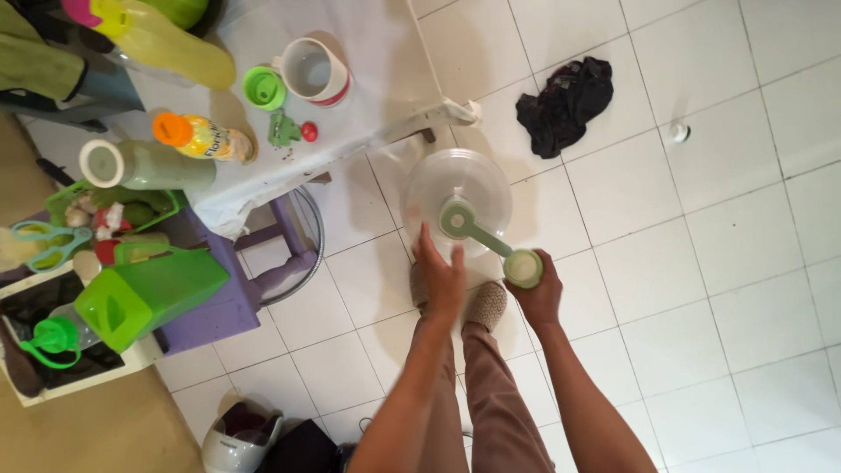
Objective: Filling a water bottle from a dispenser and then organizing banknotes on a desk to put them into a wallet.
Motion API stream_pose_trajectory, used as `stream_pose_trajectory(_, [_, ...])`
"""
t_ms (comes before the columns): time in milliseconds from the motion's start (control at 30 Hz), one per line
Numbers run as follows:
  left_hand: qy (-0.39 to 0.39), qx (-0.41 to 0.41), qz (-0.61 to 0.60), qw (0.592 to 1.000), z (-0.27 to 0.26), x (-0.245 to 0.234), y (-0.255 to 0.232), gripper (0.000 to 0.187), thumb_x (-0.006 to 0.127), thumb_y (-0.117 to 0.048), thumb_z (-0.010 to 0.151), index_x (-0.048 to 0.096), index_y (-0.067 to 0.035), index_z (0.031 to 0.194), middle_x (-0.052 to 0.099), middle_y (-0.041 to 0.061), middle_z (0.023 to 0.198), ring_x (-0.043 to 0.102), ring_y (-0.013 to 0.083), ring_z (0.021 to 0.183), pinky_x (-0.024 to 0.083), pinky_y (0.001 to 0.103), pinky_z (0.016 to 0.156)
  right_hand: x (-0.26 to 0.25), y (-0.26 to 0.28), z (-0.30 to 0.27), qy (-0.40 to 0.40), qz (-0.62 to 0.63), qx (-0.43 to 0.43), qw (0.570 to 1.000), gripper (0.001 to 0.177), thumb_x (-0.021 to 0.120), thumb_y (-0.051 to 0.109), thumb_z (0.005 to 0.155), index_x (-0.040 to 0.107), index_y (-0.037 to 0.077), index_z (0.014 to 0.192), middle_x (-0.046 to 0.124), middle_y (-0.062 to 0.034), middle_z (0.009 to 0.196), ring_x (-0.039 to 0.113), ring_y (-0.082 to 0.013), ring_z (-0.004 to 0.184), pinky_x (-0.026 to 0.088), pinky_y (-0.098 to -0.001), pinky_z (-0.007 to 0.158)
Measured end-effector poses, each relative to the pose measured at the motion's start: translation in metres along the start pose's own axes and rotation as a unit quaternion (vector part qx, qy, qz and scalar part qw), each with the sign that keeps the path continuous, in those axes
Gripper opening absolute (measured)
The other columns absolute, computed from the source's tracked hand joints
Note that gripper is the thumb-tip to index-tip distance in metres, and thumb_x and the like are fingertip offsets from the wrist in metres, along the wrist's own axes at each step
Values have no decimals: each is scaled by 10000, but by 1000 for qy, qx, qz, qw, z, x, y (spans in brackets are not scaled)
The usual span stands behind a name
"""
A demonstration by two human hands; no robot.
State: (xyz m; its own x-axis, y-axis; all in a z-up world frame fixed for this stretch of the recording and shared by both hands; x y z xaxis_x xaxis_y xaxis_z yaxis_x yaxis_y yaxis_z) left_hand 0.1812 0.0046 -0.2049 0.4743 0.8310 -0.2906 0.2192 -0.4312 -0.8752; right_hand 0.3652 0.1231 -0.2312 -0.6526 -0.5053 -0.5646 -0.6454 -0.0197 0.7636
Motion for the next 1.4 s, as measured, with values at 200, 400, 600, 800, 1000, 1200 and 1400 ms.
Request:
stream_pose_trajectory(200, [102, 106, 47, 988, 68, 1, -24, 407, 635, -140, 1027, 585, -67, 1424, 552, 141, 1482, 563, 266, 1349, 485, 370, 1104, 8, 43, 21, 26, 40, -36, 998, 716, 933, 112, 652, 576, 106, 1273, 737, -91, 1132, 730, -248, 1042, 606, -368, 868])
stream_pose_trajectory(400, [120, 21, -3, 993, 60, 7, -49, 369, 618, -46, 975, 632, -65, 1344, 737, 125, 1204, 701, 262, 1101, 543, 322, 958, 11, 60, 29, 43, 54, -37, 997, 714, 933, 129, 671, 573, 100, 1287, 736, -87, 1121, 734, -235, 1032, 611, -357, 866])
stream_pose_trajectory(600, [78, 99, 97, 987, 56, 8, -52, 348, 588, -26, 992, 570, -35, 1340, 678, 181, 1281, 680, 324, 1140, 541, 390, 969, 16, 58, 34, 38, 66, -59, 995, 761, 938, 167, 677, 564, 91, 1334, 725, -96, 1164, 732, -241, 1058, 608, -361, 898])
stream_pose_trajectory(800, [120, 118, 101, 981, 63, 17, -19, 425, 487, -88, 1056, 481, -54, 1480, 551, 194, 1471, 558, 352, 1337, 465, 416, 1105, 24, 47, 35, 11, 31, -141, 989, 805, 964, 171, 658, 552, 90, 1345, 670, -151, 1336, 597, -328, 1328, 528, -418, 1073])
stream_pose_trajectory(1000, [137, 84, 127, 979, 45, 17, -58, 651, 662, -227, 986, 337, -56, 1523, 416, 226, 1474, 496, 382, 1320, 441, 439, 1102, 24, 34, 32, 23, 44, -127, 991, 829, 956, 181, 663, 533, 104, 1372, 634, -153, 1398, 561, -326, 1368, 504, -415, 1116])
stream_pose_trajectory(1200, [128, 76, 134, 980, 47, 18, -54, 661, 677, -185, 966, 348, -74, 1529, 411, 215, 1477, 503, 374, 1315, 451, 438, 1096, 20, 33, 33, 31, 39, -131, 990, 829, 958, 162, 660, 536, 112, 1371, 623, -148, 1421, 526, -320, 1408, 478, -420, 1153])
stream_pose_trajectory(1400, [127, 73, 115, 983, 46, 17, -55, 638, 686, -171, 965, 371, -85, 1513, 420, 205, 1470, 511, 365, 1309, 463, 433, 1091, 18, 33, 34, 47, 51, -114, 991, 833, 949, 153, 654, 533, 115, 1374, 613, -152, 1427, 502, -319, 1429, 473, -421, 1156])
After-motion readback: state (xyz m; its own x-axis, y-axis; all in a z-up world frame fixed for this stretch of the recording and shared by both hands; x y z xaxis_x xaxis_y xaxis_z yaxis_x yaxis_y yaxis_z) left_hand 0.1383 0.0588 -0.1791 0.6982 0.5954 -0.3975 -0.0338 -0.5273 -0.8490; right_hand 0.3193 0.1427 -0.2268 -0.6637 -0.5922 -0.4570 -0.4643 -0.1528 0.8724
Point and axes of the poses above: each hand's wrist, its own z-axis towards the middle knuckle, its own x-axis out of the palm, y = z × x, the point moved 6 cm from there along z, towards the middle knuckle
